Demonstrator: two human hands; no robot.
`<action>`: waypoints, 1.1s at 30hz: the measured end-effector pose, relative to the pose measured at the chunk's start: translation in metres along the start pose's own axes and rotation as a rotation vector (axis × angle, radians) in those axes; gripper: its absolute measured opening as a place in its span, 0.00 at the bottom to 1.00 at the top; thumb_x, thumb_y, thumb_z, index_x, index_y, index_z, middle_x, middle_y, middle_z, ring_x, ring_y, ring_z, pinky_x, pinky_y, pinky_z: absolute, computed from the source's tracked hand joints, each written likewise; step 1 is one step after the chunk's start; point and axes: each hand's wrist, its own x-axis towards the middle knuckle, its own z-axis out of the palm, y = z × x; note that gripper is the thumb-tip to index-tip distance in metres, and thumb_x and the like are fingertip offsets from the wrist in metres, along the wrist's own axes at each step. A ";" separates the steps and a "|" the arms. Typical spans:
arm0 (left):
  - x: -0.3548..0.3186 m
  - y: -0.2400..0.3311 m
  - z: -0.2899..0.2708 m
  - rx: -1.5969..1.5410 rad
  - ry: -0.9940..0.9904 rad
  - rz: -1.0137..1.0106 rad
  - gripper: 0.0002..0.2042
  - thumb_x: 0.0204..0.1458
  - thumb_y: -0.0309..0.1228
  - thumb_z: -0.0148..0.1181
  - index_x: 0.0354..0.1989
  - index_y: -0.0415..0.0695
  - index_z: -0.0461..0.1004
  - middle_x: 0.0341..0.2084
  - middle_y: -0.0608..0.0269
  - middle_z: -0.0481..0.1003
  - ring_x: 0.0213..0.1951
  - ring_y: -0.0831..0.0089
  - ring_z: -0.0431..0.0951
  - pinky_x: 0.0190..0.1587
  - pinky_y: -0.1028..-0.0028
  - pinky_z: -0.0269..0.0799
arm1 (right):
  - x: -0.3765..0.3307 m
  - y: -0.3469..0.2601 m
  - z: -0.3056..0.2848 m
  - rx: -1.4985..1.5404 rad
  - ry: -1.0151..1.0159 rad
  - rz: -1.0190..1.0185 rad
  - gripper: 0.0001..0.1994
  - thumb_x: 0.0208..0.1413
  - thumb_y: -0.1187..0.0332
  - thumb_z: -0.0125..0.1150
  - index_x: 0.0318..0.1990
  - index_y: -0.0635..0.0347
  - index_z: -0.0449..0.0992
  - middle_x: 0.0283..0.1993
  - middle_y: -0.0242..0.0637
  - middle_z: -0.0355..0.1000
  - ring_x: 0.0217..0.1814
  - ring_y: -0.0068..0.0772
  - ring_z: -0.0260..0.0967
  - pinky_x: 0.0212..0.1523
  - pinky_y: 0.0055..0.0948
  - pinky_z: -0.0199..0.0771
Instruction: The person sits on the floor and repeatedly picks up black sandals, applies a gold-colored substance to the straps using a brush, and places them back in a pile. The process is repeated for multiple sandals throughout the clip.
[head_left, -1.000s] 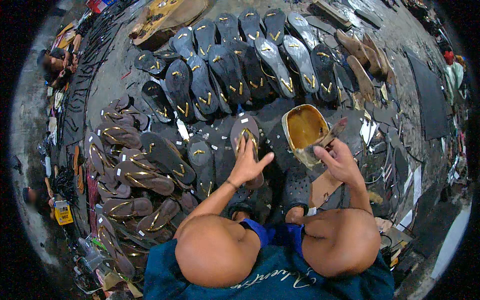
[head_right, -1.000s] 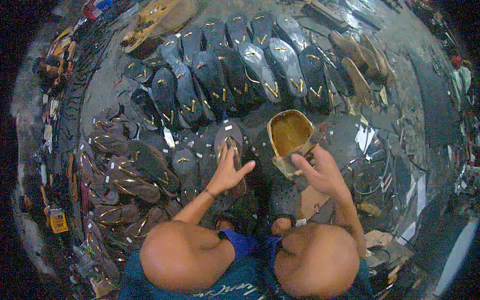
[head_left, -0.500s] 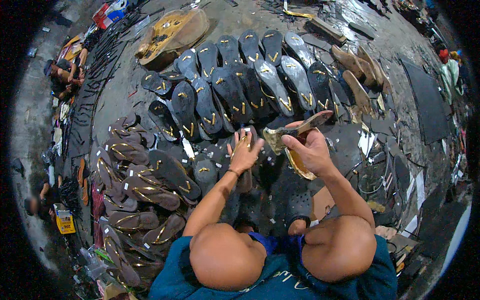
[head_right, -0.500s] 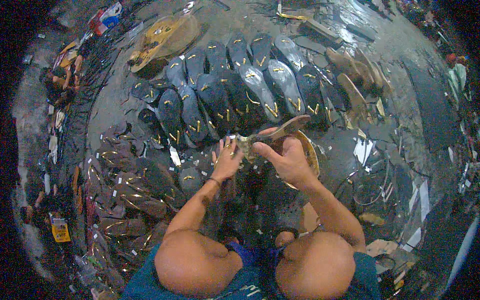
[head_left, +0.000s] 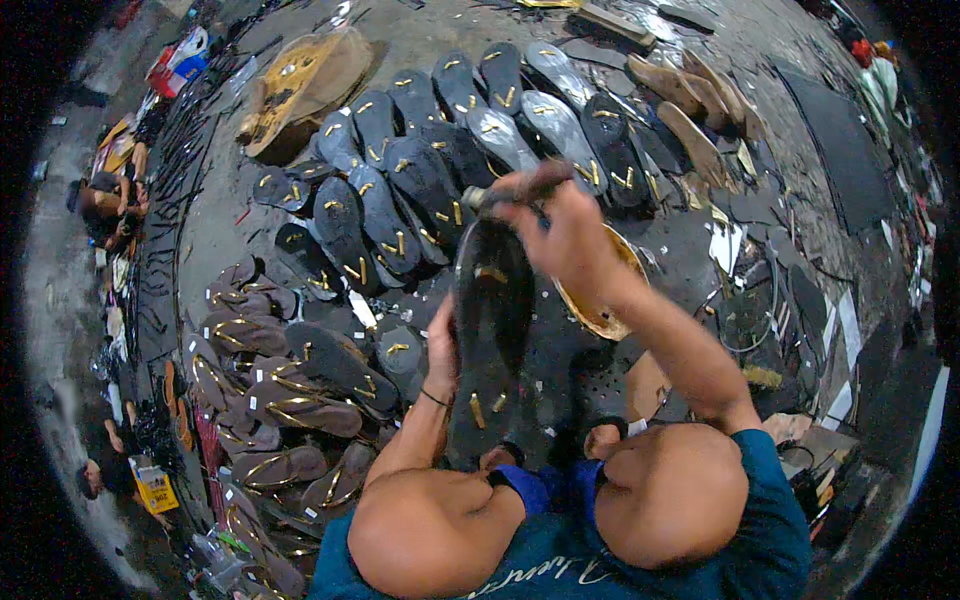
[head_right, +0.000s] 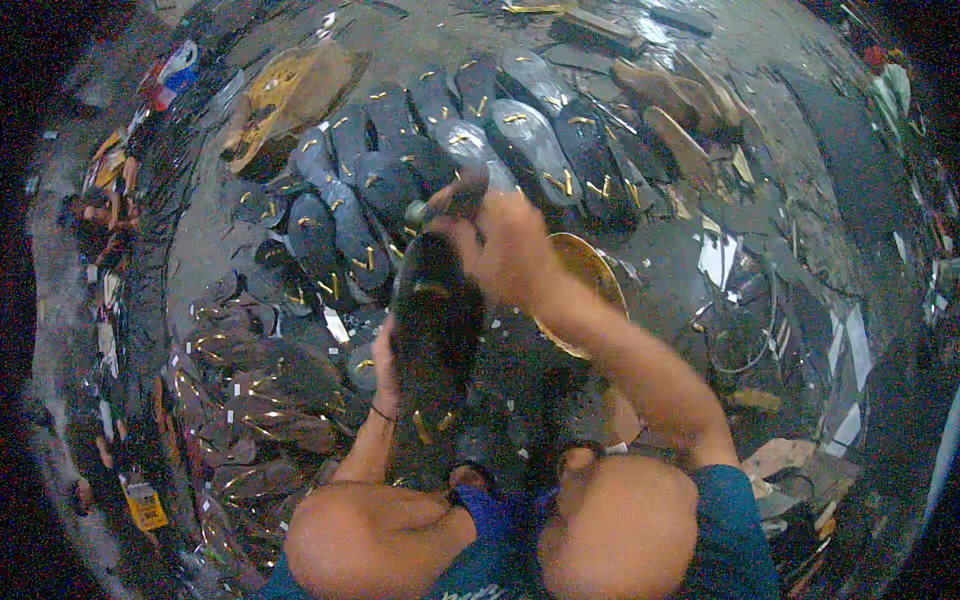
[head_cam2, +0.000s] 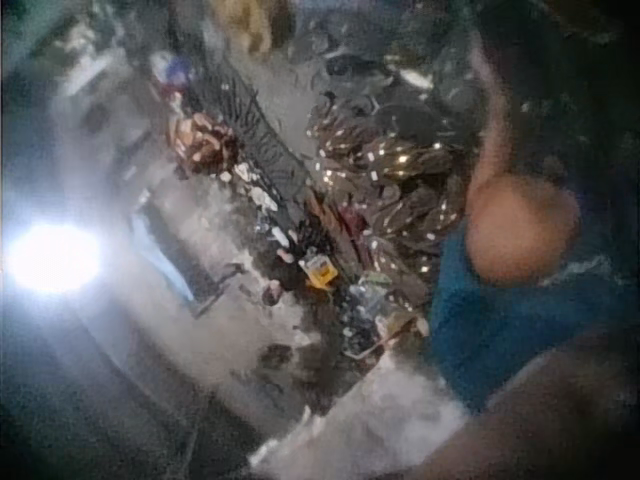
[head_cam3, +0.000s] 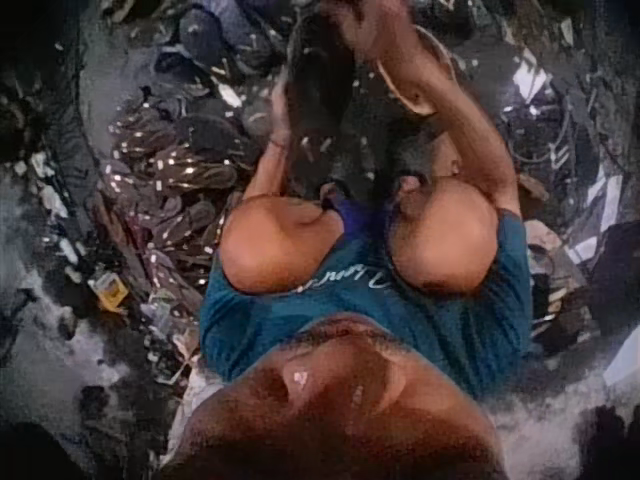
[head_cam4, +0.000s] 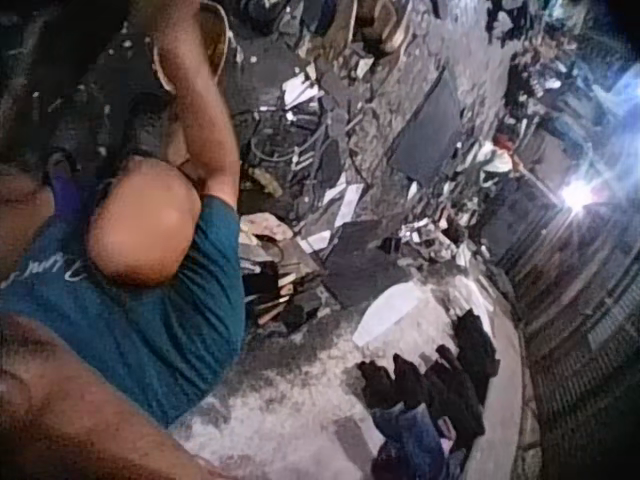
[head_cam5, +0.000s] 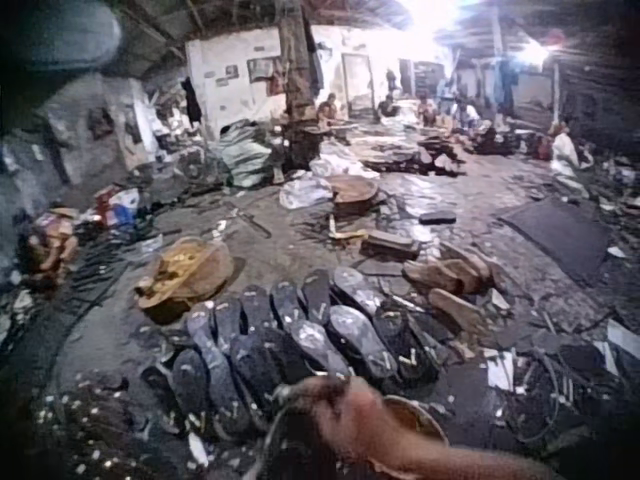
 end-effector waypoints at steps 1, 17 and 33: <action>-0.007 0.009 0.005 0.010 -0.032 0.007 0.25 0.64 0.45 0.39 0.58 0.37 0.67 0.51 0.51 0.73 0.50 0.61 0.76 0.55 0.61 0.71 | 0.010 0.003 -0.005 0.068 -0.066 0.194 0.09 0.52 0.75 0.62 0.41 0.59 0.78 0.33 0.44 0.78 0.37 0.47 0.77 0.40 0.40 0.75; -0.016 0.015 -0.012 -0.105 -0.036 0.023 0.28 0.63 0.48 0.37 0.64 0.40 0.60 0.57 0.49 0.68 0.55 0.55 0.73 0.59 0.56 0.68 | 0.004 -0.014 -0.002 0.156 -0.005 0.036 0.09 0.54 0.73 0.63 0.42 0.63 0.77 0.38 0.44 0.77 0.39 0.39 0.77 0.42 0.32 0.74; -0.029 0.012 -0.066 -0.500 0.189 -0.074 0.28 0.62 0.48 0.36 0.59 0.35 0.65 0.52 0.47 0.72 0.51 0.54 0.75 0.58 0.57 0.68 | -0.080 -0.002 -0.029 0.101 -0.072 0.296 0.10 0.54 0.67 0.64 0.41 0.60 0.79 0.39 0.38 0.77 0.41 0.36 0.75 0.42 0.34 0.73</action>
